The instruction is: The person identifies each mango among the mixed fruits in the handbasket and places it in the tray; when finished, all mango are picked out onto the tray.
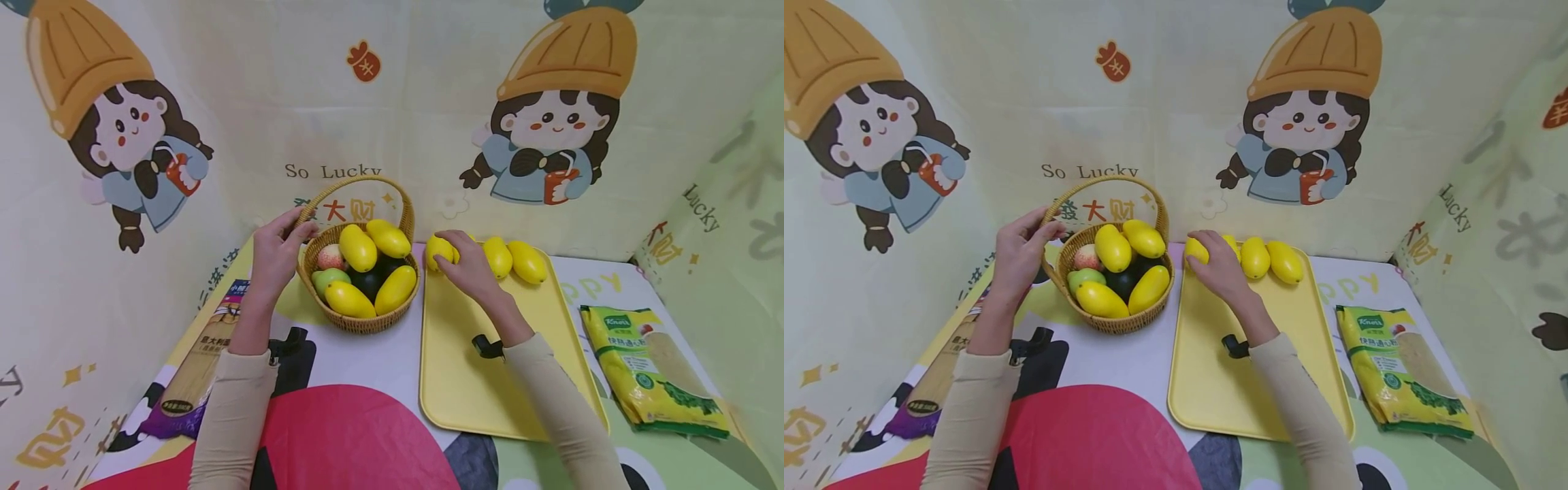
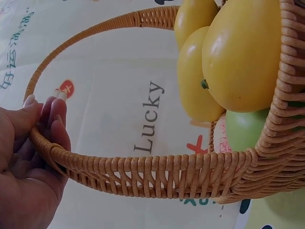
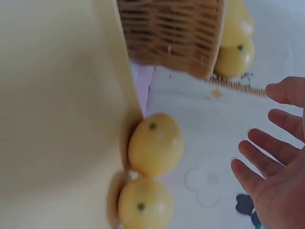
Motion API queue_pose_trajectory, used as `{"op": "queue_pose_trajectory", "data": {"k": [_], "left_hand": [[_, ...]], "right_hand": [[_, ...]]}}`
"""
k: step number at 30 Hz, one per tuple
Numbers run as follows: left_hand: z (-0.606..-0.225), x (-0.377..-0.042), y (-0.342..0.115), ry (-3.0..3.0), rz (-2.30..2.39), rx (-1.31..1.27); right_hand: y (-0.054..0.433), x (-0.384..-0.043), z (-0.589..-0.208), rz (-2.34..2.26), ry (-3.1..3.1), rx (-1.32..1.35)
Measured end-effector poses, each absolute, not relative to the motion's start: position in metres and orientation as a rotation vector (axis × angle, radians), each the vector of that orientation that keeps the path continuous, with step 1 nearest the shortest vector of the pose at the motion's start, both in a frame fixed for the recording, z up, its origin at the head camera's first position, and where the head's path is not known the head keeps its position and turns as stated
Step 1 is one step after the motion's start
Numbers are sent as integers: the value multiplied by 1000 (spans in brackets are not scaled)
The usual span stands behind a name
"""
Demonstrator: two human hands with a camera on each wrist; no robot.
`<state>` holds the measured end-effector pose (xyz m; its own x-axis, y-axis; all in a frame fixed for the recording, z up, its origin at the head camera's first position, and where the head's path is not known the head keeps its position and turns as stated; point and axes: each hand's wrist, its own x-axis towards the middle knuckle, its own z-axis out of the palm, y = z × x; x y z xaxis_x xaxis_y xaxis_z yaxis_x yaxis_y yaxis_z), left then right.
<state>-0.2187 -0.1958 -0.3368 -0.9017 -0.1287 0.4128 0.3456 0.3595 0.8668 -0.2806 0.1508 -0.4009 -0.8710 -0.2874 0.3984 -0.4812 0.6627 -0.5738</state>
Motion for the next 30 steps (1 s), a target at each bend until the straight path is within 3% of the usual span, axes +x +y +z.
{"op": "queue_pose_trajectory", "data": {"k": [8, 30], "left_hand": [[-340, -223, -195, -2217, -1583, -219], [-338, -223, -196, -2177, -1670, -200]], "right_hand": [[113, -277, -402, 1007, -2630, 724], [34, -292, -385, 454, -2789, 594]]}}
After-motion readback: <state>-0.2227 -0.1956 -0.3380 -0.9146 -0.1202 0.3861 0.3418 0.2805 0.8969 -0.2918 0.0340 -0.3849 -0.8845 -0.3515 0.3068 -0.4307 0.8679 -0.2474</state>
